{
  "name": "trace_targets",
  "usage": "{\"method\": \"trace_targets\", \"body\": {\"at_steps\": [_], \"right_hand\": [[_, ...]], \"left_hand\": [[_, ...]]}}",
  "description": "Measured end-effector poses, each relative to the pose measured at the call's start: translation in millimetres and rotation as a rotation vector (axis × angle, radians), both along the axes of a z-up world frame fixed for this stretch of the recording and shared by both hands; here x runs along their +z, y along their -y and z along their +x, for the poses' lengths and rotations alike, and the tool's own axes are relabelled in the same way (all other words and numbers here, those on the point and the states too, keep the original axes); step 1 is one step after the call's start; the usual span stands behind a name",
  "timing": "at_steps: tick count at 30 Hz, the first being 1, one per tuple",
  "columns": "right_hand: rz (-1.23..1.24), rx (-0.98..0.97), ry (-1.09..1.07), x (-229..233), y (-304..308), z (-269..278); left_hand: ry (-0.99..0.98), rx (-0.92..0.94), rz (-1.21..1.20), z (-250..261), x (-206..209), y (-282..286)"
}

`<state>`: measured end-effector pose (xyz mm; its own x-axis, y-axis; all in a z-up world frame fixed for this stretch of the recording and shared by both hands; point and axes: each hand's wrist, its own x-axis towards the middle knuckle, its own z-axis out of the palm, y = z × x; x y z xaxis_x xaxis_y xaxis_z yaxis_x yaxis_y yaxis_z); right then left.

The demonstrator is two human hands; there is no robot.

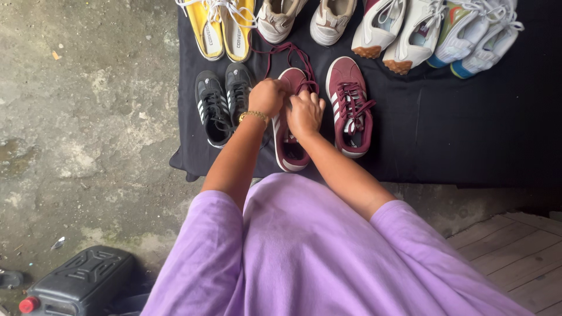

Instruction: The person removes laces from a pair of maroon sneakers and then re-laces them by threading the laces through the eyelets and tying them. The person then moves to a pair of black sneakers and repeats the un-lacing and re-lacing process. Finally, the person arranges the shoes on the table.

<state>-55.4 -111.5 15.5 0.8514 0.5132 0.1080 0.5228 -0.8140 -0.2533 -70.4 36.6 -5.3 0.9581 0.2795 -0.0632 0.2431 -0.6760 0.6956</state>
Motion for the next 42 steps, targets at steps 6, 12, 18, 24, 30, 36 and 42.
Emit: {"method": "trace_targets", "body": {"at_steps": [6, 12, 18, 24, 30, 36, 42], "right_hand": [[0.141, 0.006, 0.046, -3.3, 4.5, -3.3], [0.209, -0.002, 0.028, -3.4, -1.2, -4.3], [0.114, -0.06, 0.08, -15.2, -3.4, 0.8], [0.132, -0.213, 0.097, -43.3, -17.2, -0.3], [0.204, -0.31, 0.075, -66.4, -18.6, -1.1], [0.041, -0.144, 0.088, -69.4, -12.2, 5.1], [-0.15, 0.067, -0.055, -51.4, -10.3, 25.8]], "left_hand": [[-0.104, -0.072, -0.029, 9.9, 16.1, -6.0], [-0.485, -0.219, 0.158, 38.9, 21.9, -3.7], [-0.567, -0.139, 0.096, 52.0, 10.7, -0.3], [-0.61, -0.09, 0.048, 55.1, 8.9, -1.7], [-0.691, -0.089, -0.03, 56.5, 6.1, -4.8], [-0.312, 0.045, -0.078, 17.8, 6.7, -3.3], [0.331, 0.178, -0.012, -44.7, 20.5, 29.3]]}}
